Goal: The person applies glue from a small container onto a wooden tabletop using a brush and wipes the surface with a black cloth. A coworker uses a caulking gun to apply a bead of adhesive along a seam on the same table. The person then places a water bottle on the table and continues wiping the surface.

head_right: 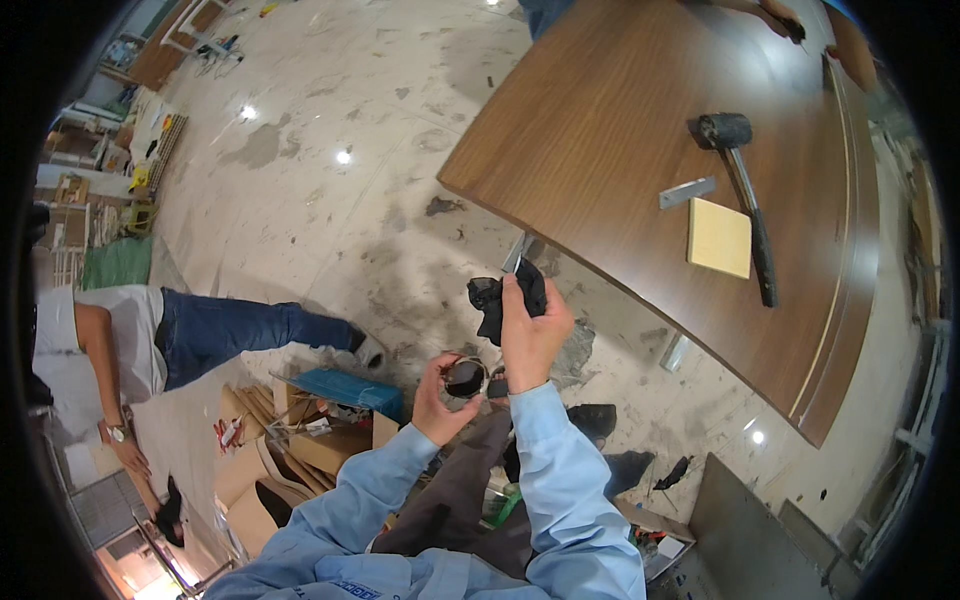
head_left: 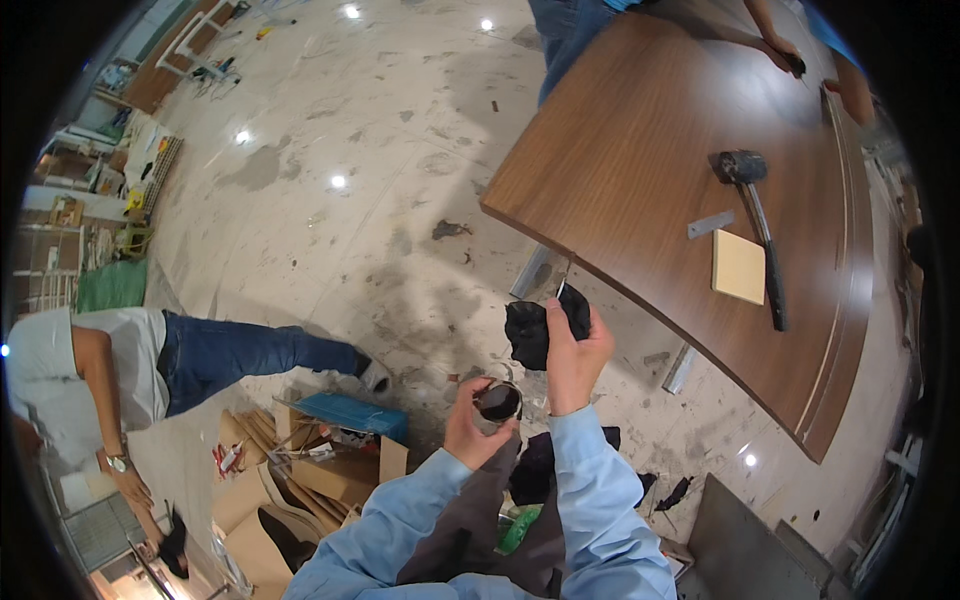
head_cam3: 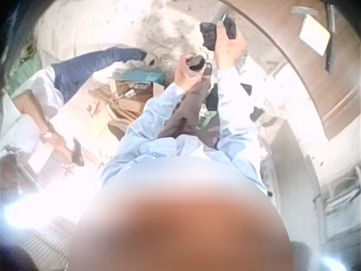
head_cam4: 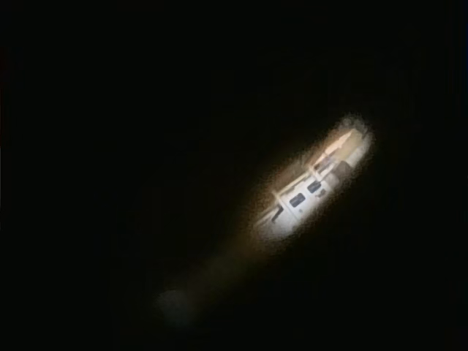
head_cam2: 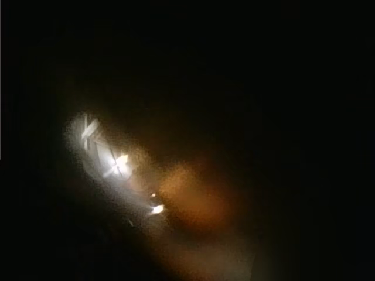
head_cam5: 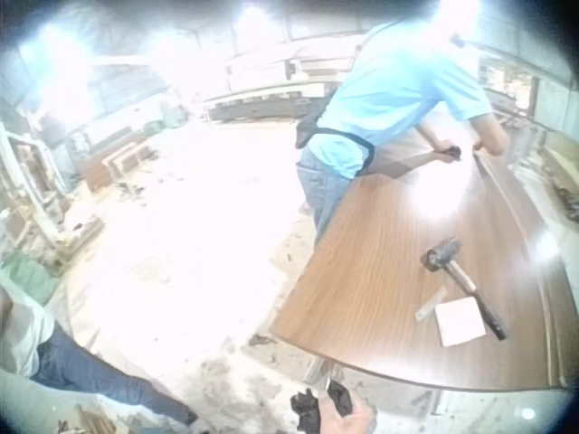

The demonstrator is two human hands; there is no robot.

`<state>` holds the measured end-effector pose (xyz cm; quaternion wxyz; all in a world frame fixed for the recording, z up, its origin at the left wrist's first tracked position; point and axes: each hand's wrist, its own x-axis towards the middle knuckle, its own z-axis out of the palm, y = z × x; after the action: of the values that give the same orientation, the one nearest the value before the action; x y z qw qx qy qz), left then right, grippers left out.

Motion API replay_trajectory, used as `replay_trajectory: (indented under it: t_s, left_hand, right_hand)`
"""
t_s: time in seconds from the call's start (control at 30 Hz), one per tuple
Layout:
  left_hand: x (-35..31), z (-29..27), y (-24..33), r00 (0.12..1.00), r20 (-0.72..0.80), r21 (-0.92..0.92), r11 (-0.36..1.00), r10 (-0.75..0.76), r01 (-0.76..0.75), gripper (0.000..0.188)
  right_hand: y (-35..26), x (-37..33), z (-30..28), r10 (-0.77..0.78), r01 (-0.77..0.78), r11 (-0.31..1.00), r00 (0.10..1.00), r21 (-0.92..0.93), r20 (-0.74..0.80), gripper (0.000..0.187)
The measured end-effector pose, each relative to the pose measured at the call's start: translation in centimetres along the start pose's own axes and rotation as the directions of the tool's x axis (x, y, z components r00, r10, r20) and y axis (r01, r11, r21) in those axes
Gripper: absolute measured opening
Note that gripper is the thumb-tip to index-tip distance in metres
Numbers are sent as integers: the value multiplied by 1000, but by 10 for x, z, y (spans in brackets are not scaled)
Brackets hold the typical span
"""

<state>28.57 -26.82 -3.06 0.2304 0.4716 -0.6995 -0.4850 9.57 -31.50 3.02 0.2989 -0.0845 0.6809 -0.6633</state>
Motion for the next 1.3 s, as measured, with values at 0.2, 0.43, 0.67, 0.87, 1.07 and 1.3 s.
replay_trajectory:
  t_s: [0.2,0.43,0.67,0.87,1.07,1.3]
  left_hand:
    - [0,6,0,998,19,11,998,54,-54,66]
    - [3,24,7,985,58,-12,987,160,-160,66]
    - [1,41,20,973,174,-97,986,151,-135,66]
    - [-7,50,25,971,209,-61,993,113,-102,65]
    - [-11,59,19,980,157,-84,991,120,-108,65]
    - [-11,53,19,963,236,-40,991,132,-126,67]
  right_hand:
    - [10,-2,-36,-227,200,960,965,-194,-129,17]
    - [19,-1,-84,-139,109,989,919,-103,-369,14]
    - [25,4,-109,-235,168,959,921,-226,-311,15]
    - [22,0,-125,-246,179,961,904,-213,-349,16]
    - [12,0,-130,-220,148,967,895,-207,-388,16]
    - [8,-4,-148,-370,259,908,865,-331,-338,15]
